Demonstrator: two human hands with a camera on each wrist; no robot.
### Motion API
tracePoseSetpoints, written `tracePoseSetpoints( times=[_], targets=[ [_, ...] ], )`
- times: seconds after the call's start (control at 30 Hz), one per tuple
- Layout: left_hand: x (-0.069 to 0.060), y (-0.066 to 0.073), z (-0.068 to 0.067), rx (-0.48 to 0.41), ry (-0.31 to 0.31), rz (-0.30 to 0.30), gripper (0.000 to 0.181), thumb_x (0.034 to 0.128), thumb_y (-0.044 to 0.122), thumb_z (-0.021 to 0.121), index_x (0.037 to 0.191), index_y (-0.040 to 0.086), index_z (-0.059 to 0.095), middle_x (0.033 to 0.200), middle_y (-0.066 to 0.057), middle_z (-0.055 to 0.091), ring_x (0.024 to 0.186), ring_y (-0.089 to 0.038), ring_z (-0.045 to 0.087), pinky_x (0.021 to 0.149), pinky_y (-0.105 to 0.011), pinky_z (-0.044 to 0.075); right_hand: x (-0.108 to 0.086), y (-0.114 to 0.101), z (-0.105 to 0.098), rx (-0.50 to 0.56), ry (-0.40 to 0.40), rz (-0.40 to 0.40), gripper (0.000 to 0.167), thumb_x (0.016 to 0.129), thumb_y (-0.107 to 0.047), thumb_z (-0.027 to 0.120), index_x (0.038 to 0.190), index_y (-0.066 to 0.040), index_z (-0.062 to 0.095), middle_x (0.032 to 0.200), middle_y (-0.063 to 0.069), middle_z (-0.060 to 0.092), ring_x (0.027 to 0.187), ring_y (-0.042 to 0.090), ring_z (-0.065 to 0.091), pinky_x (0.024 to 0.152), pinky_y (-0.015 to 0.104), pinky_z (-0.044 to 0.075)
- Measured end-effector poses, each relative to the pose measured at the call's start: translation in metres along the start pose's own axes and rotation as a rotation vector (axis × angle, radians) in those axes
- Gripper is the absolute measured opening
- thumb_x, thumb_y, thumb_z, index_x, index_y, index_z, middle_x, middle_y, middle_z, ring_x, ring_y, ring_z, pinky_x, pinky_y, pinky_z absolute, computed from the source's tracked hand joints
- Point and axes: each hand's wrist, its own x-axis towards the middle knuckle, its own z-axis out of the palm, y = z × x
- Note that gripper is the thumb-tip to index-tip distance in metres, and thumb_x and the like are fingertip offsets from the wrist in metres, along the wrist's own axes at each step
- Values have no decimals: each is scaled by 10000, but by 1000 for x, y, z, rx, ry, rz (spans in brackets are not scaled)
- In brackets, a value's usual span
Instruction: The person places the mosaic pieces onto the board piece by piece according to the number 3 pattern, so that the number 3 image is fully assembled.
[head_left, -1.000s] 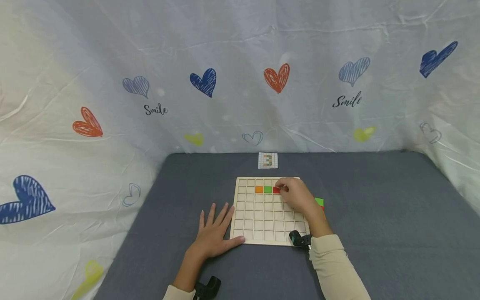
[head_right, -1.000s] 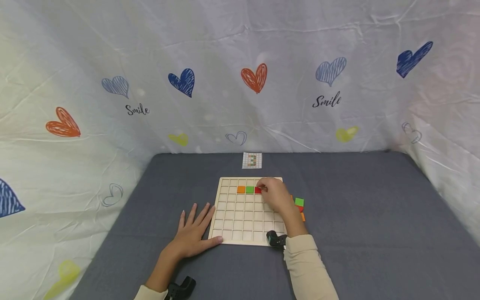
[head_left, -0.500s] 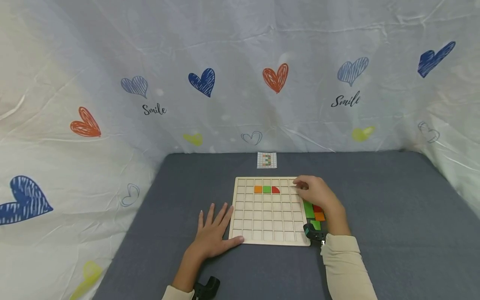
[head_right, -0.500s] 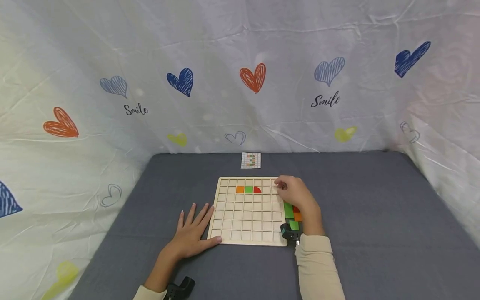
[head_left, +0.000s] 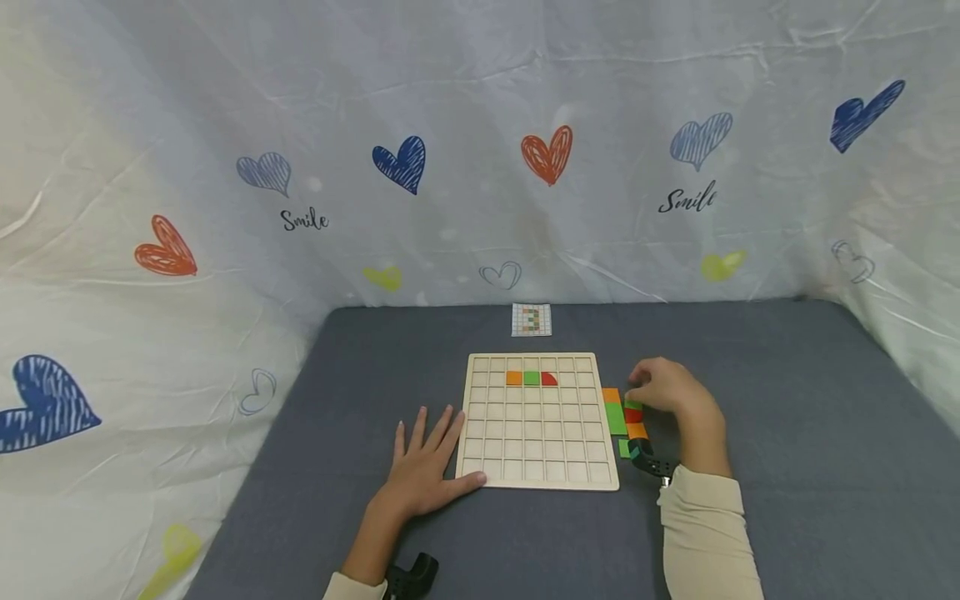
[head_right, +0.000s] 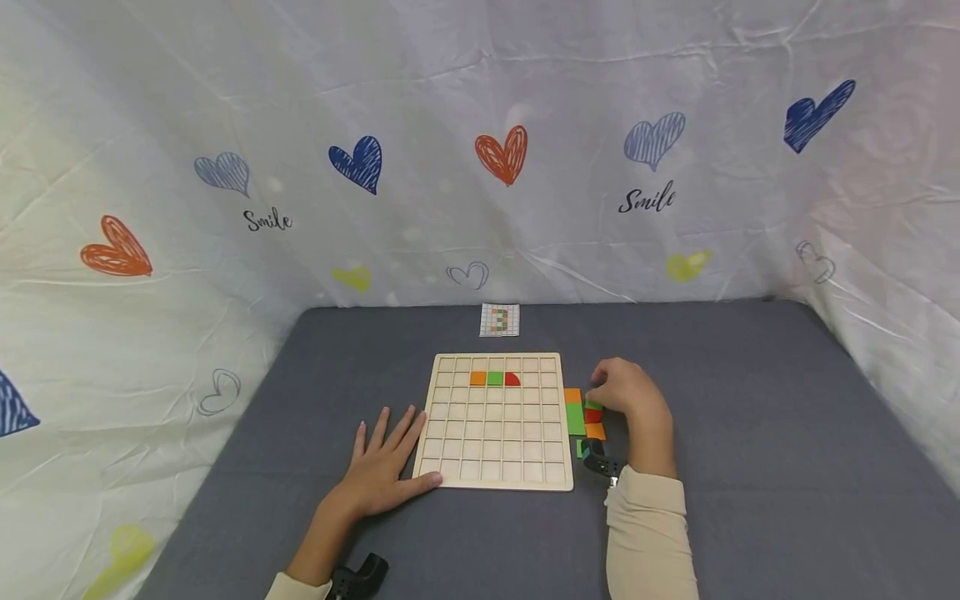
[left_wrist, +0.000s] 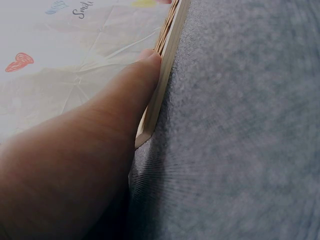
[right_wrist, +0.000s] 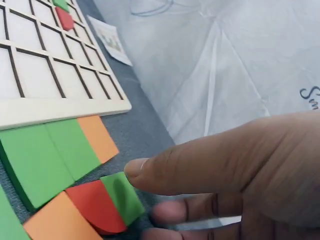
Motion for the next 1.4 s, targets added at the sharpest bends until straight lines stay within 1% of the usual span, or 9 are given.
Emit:
tracePoseSetpoints(
  times=[0.1, 0.17, 0.27, 0.43, 0.53, 0.7, 0.8, 1.07, 1.4],
  targets=[
    [-1, 1, 0, 1, 3, -3, 1004, 853, 813, 490, 1626, 239, 205, 1666, -26, 148, 1515, -375, -44, 1140, -655, -65, 0, -1, 2, 14, -11, 65, 311, 874, -147, 730, 1070, 78, 641, 958, 199, 633, 737, 275, 600, 644, 412, 529],
    [-1, 1, -1, 2, 3, 0, 1001, 855, 811, 488, 1626, 238, 206, 1666, -27, 150, 1515, -377, -42, 1140, -657, -63, 2, 0, 5, 16, -1, 80, 286, 870, -137, 725, 1047, 69, 636, 926, 188, 622, 701, 264, 585, 607, 388, 513],
    [-1, 0, 0, 1, 4, 3, 999, 856, 811, 486, 1626, 237, 207, 1666, -27, 150, 1515, -378, -43, 1139, -657, -64, 4, -1, 7, -17, 24, 86, 260, 851, -126, 727, 1027, 50, 650, 959, 198, 628, 737, 287, 566, 636, 409, 493],
    [-1, 0, 0, -1, 7, 6, 997, 859, 808, 487, 1626, 235, 206, 1666, -28, 149, 1514, -378, -48, 1137, -659, -70, 8, 0, 8, -22, 81, 91, 250, 833, -79, 700, 1042, 50, 657, 1055, 243, 635, 872, 365, 567, 751, 499, 488],
    [0, 0, 1, 1, 7, 9, 997, 860, 809, 483, 1626, 236, 202, 1666, -28, 147, 1514, -381, -49, 1136, -661, -72, 7, 1, 7, -29, 105, 100, 236, 851, -103, 703, 1019, 54, 651, 1023, 239, 636, 866, 369, 570, 749, 509, 487],
    [0, 0, 1, -6, 10, 9, 998, 858, 809, 486, 1626, 238, 204, 1665, -26, 149, 1514, -380, -49, 1135, -660, -76, 3, 1, 5, -10, 53, 126, 294, 857, -208, 764, 956, 28, 620, 875, 168, 600, 721, 295, 543, 616, 411, 471],
    [0, 0, 1, -11, 16, 9, 997, 857, 804, 495, 1625, 237, 207, 1665, -27, 154, 1514, -379, -47, 1136, -659, -77, 3, 0, 5, -3, 26, 121, 294, 842, -198, 770, 952, 19, 605, 855, 154, 588, 694, 281, 539, 590, 388, 467],
    [0, 0, 1, -10, 17, 7, 997, 856, 804, 497, 1625, 240, 207, 1665, -24, 151, 1515, -376, -51, 1136, -657, -79, 9, -3, 10, -70, 87, 81, 290, 808, -69, 676, 1071, 51, 647, 1086, 255, 630, 899, 375, 560, 775, 520, 480],
    [-1, 0, 1, -14, 15, 5, 997, 857, 802, 498, 1625, 239, 204, 1665, -25, 151, 1514, -376, -51, 1136, -656, -81, 12, -1, 10, -62, 81, 46, 325, 818, -14, 670, 1131, 67, 648, 1160, 296, 609, 936, 398, 549, 791, 535, 475]
  ],
)
